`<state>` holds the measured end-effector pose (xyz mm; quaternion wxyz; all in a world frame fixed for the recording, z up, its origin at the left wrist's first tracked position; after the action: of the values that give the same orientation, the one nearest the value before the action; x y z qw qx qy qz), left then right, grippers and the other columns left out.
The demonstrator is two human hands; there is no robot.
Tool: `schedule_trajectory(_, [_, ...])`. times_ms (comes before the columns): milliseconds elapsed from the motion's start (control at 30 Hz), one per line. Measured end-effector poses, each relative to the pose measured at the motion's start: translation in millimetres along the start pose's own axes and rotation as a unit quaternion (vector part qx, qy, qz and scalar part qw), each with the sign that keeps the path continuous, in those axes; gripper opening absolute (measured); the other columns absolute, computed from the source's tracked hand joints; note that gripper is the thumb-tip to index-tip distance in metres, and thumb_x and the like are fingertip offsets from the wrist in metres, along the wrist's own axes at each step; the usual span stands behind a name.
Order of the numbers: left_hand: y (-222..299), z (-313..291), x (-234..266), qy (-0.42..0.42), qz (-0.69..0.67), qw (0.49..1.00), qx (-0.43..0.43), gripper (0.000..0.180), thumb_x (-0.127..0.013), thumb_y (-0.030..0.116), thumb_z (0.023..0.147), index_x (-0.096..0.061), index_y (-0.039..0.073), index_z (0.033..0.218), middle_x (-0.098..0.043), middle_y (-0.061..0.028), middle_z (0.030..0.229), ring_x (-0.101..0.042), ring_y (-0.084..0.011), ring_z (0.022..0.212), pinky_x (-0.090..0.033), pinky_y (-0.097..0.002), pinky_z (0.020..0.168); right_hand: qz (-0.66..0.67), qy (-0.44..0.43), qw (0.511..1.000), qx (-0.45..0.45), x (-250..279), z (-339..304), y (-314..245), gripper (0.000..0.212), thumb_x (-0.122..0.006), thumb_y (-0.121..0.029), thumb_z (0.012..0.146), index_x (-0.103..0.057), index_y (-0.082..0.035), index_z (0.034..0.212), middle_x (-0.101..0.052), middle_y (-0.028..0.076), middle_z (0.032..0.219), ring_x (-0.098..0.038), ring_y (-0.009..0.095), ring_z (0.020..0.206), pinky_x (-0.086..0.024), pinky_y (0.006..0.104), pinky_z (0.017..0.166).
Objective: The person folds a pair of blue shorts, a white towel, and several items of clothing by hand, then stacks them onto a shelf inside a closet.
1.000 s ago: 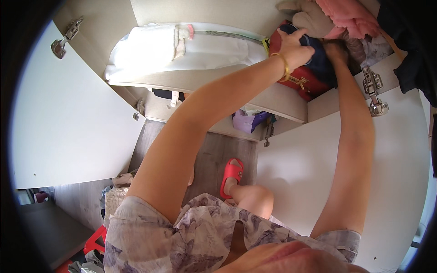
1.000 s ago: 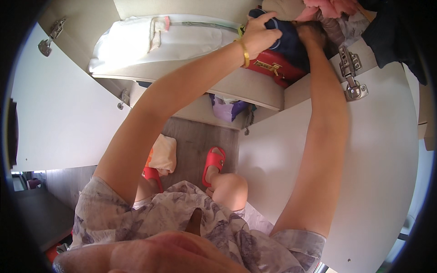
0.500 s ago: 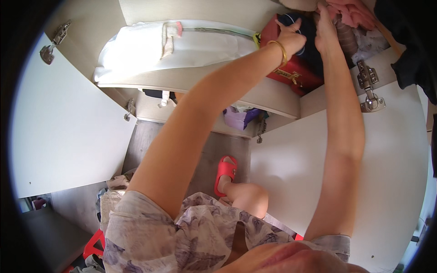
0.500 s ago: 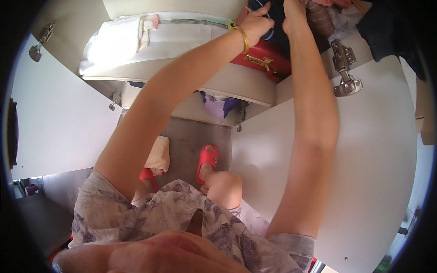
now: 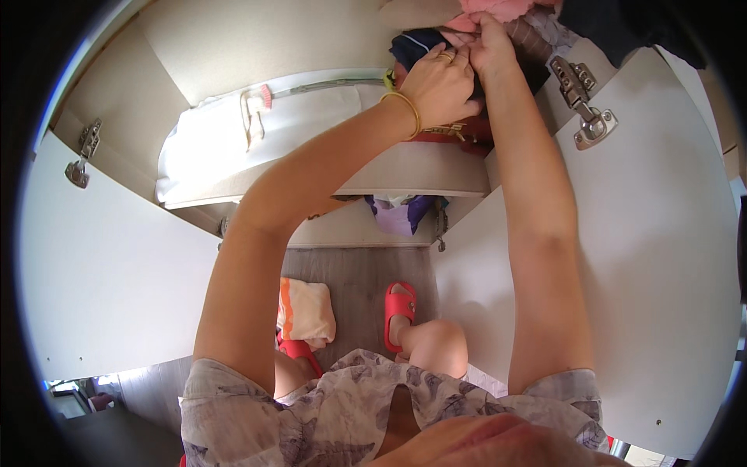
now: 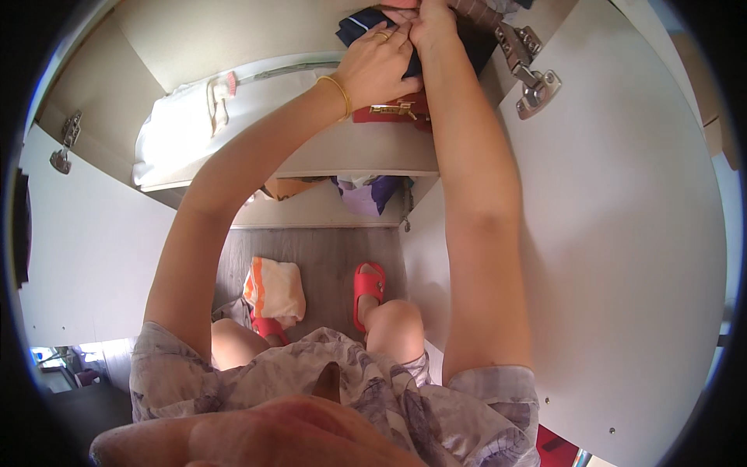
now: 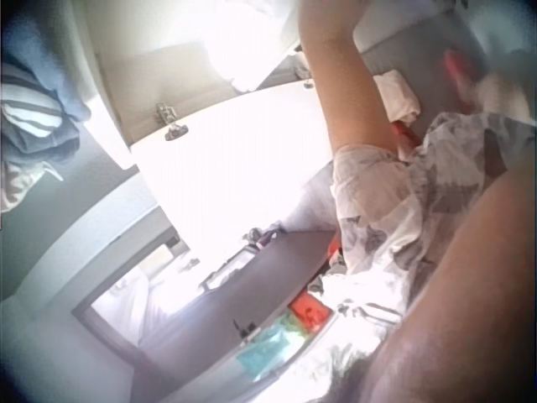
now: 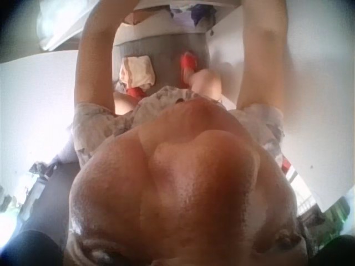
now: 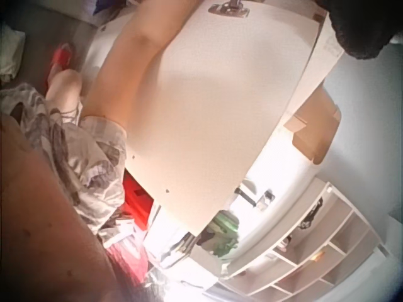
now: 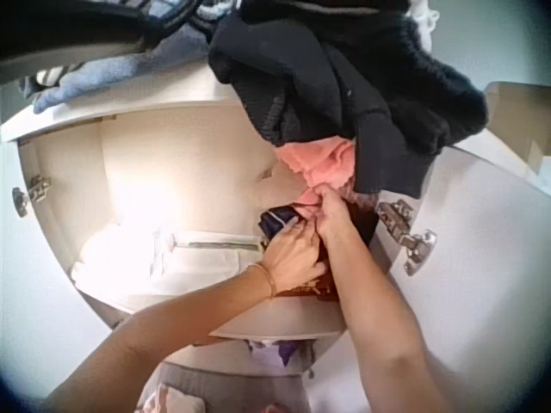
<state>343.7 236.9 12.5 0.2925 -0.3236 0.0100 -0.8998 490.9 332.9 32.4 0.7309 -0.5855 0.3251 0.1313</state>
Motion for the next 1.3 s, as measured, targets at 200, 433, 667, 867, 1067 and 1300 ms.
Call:
schedule_trajectory(200, [6.4,6.9,-29.3,-0.135,0.008,0.991,0.024,0.065,-0.063,0.042,0.068,-0.057,-0.011,0.105,-0.047,-0.0324,0.117,-0.041,-0.04,0.116,-0.029,-0.0434,0.102,-0.08,-0.003,0.988,0.135,11.3,-4.3,-4.6,0.013,-0.054,-0.003,0.08,-0.053,0.004,0.09,-0.056,0.016,0.094,-0.058,0.029,0.087,-0.052,0.044,0.08])
schedule_trajectory(433, [-7.7,33.6,-57.0,-0.287,-0.145,0.947,0.027,0.054,-0.054,0.034,0.078,-0.043,0.029,0.131,-0.057,-0.0131,0.115,-0.053,-0.0289,0.105,-0.044,-0.0383,0.087,0.014,-0.029,0.991,0.129,-16.9,-46.9,-3.0,0.005,-0.052,-0.005,0.082,-0.056,-0.008,0.08,-0.057,0.001,0.079,-0.056,0.016,0.069,-0.051,0.031,0.061])
schedule_trajectory(667, [-17.5,26.0,-107.8,-0.121,-0.076,0.988,-0.052,0.03,-0.042,0.033,0.086,-0.055,0.018,0.108,-0.057,-0.0104,0.113,-0.053,-0.0235,0.107,-0.041,-0.036,0.091,-0.103,-0.006,0.978,0.18,-25.3,-43.2,5.0,0.005,-0.057,-0.009,0.078,-0.056,-0.005,0.076,-0.056,0.004,0.071,-0.055,0.016,0.06,-0.048,0.0276,0.057])
schedule_trajectory(867, [-13.2,14.4,-113.6,-0.273,-0.089,0.955,-0.076,0.054,-0.038,0.043,0.089,-0.027,0.03,0.14,-0.029,-0.0096,0.144,-0.029,-0.0256,0.131,-0.024,-0.0393,0.107,-0.151,0.028,0.983,0.099,-40.9,-71.2,23.6,0.01,-0.056,-0.012,0.08,-0.056,-0.003,0.077,-0.051,0.003,0.067,-0.052,0.015,0.057,-0.047,0.0289,0.051])
schedule_trajectory(1067, [-23.2,21.6,-75.9,-0.17,-0.08,0.975,-0.117,0.054,-0.046,0.041,0.088,-0.037,0.012,0.133,-0.035,-0.0204,0.137,-0.035,-0.0307,0.126,-0.026,-0.0379,0.105,-0.425,0.023,0.872,0.24,-50.7,-70.3,15.1,0.044,-0.056,-0.034,0.077,-0.059,0.009,0.083,-0.061,0.019,0.076,-0.058,0.028,0.075,-0.044,0.0384,0.074])
schedule_trajectory(1300, [-4.6,28.0,-129.6,0.048,-0.942,0.268,0.197,0.045,-0.035,0.04,0.09,-0.045,0.013,0.124,-0.054,-0.0102,0.119,-0.048,-0.0263,0.111,-0.038,-0.0383,0.094,-0.514,-0.011,0.817,0.261,-52.8,-71.2,10.8,0.05,-0.055,-0.041,0.078,-0.061,0.007,0.09,-0.061,0.03,0.081,-0.062,0.037,0.084,-0.045,0.0415,0.076])
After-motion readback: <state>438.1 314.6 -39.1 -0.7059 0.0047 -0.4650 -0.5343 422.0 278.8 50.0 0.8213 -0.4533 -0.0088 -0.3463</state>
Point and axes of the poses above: each hand's wrist, its own z-axis towards the middle knuckle, its own x-axis out of the back of the hand, y = z × x, the point moved 1 cm from there along z, towards the middle knuckle
